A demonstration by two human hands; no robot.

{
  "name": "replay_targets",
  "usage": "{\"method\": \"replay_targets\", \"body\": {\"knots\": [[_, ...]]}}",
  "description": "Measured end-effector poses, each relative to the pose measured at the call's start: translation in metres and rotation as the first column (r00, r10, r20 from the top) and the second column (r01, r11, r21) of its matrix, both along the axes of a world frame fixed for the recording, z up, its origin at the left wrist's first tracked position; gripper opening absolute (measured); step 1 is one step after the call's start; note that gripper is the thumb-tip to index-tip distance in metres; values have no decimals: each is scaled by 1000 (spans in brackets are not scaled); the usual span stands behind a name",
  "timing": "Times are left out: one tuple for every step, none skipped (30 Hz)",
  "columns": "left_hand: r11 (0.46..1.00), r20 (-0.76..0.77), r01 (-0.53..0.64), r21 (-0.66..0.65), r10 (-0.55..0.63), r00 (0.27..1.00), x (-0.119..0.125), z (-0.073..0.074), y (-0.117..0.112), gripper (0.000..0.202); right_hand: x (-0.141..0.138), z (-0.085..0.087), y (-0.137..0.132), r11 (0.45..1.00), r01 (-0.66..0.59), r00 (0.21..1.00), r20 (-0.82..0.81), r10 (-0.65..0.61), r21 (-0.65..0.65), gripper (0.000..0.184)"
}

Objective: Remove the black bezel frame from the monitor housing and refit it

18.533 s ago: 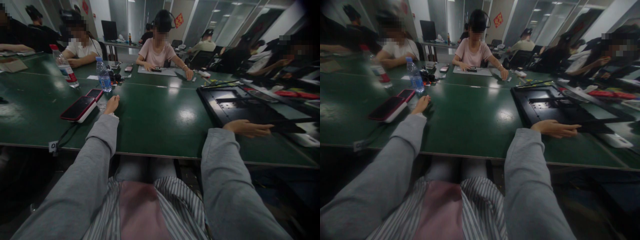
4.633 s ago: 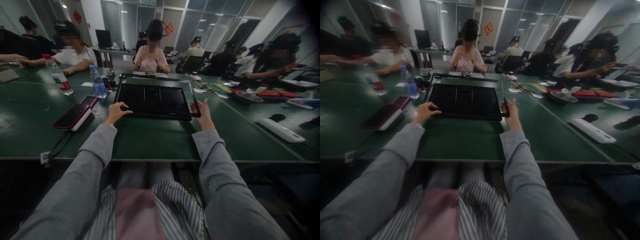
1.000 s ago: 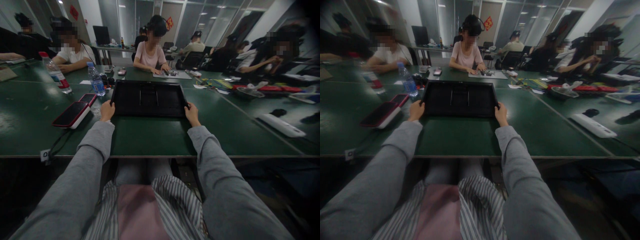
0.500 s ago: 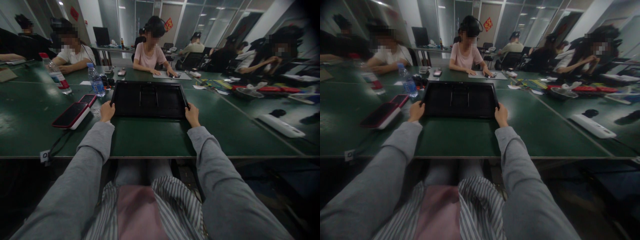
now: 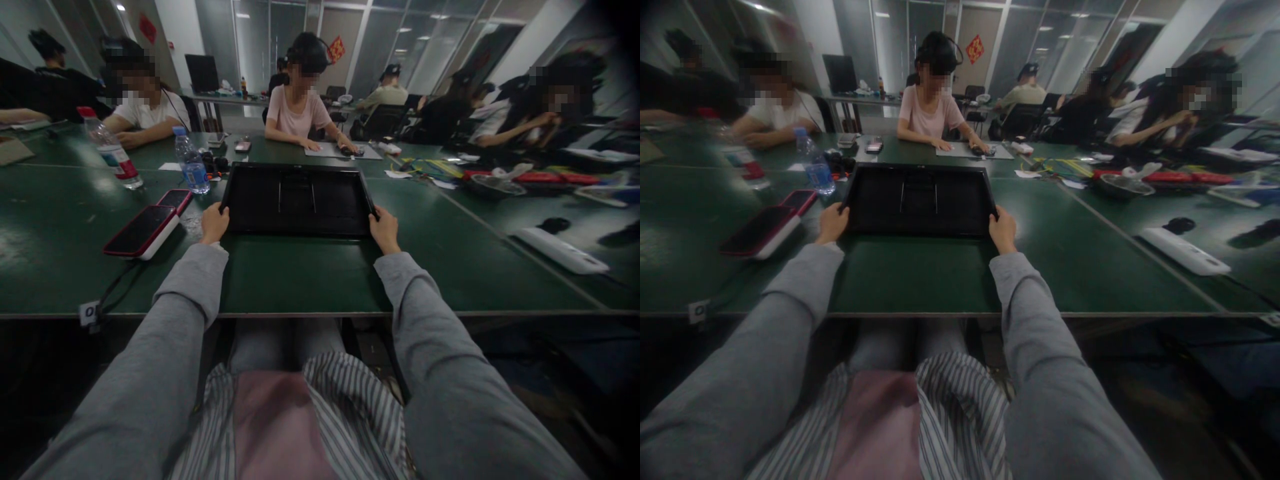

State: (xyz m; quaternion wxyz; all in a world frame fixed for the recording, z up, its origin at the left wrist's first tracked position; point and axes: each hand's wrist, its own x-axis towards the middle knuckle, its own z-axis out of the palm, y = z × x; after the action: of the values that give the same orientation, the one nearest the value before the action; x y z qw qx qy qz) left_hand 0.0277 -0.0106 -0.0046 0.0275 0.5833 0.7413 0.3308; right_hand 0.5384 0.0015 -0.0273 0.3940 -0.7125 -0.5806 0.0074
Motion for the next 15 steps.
{"method": "replay_targets", "body": {"knots": [[1000,0,2,3,-2,1000,0,0,0,44,0,0,0,1000,2,1000,-3,-2,0,52],[1000,1,0,5,0,1000,0,0,-1,44,-1,0,0,1000,2,1000,-7,-2,3,51],[1000,2,-5,7,5,1000,0,0,-1,44,-1,0,0,1000,2,1000,-13,-1,6,51],[1000,3,-10,8,9,1000,-1,1,-2,44,-1,0,0,1000,1,1000,-19,-1,9,50],[1000,4,-14,7,14,1000,-1,1,-2,45,-2,1,0,1000,-1,1000,-24,2,10,50],[1000,4,-17,5,17,1000,-1,1,-3,45,-2,1,0,1000,-4,1000,-27,4,12,49],[1000,4,-18,0,18,1000,-1,2,-4,45,-2,1,0,1000,-6,1000,-29,6,13,49],[1000,4,-17,-7,17,1000,-1,3,-4,45,-3,1,0,1000,-8,1000,-30,9,15,49],[1000,3,-15,-16,15,1000,0,3,-5,45,-3,2,-1,1000,-12,999,-32,12,17,49],[1000,1,-14,-25,14,1000,0,4,-5,45,-4,2,-1,1000,-15,999,-35,16,21,49],[999,-1,-15,-34,15,1000,1,4,-6,45,-4,3,-2,1000,-17,999,-39,18,24,49],[999,-4,-16,-40,16,1000,2,5,-6,45,-5,4,-3,1000,-17,999,-43,18,24,50],[999,-9,-17,-43,17,1000,2,5,-7,46,-6,5,-5,1000,-17,999,-44,18,21,50],[999,-17,-17,-45,16,1000,3,5,-8,47,-6,6,-6,1000,-17,999,-41,17,15,51],[999,-25,-15,-44,14,1000,4,6,-8,47,-7,6,-7,1000,-16,999,-34,16,6,51]]}}
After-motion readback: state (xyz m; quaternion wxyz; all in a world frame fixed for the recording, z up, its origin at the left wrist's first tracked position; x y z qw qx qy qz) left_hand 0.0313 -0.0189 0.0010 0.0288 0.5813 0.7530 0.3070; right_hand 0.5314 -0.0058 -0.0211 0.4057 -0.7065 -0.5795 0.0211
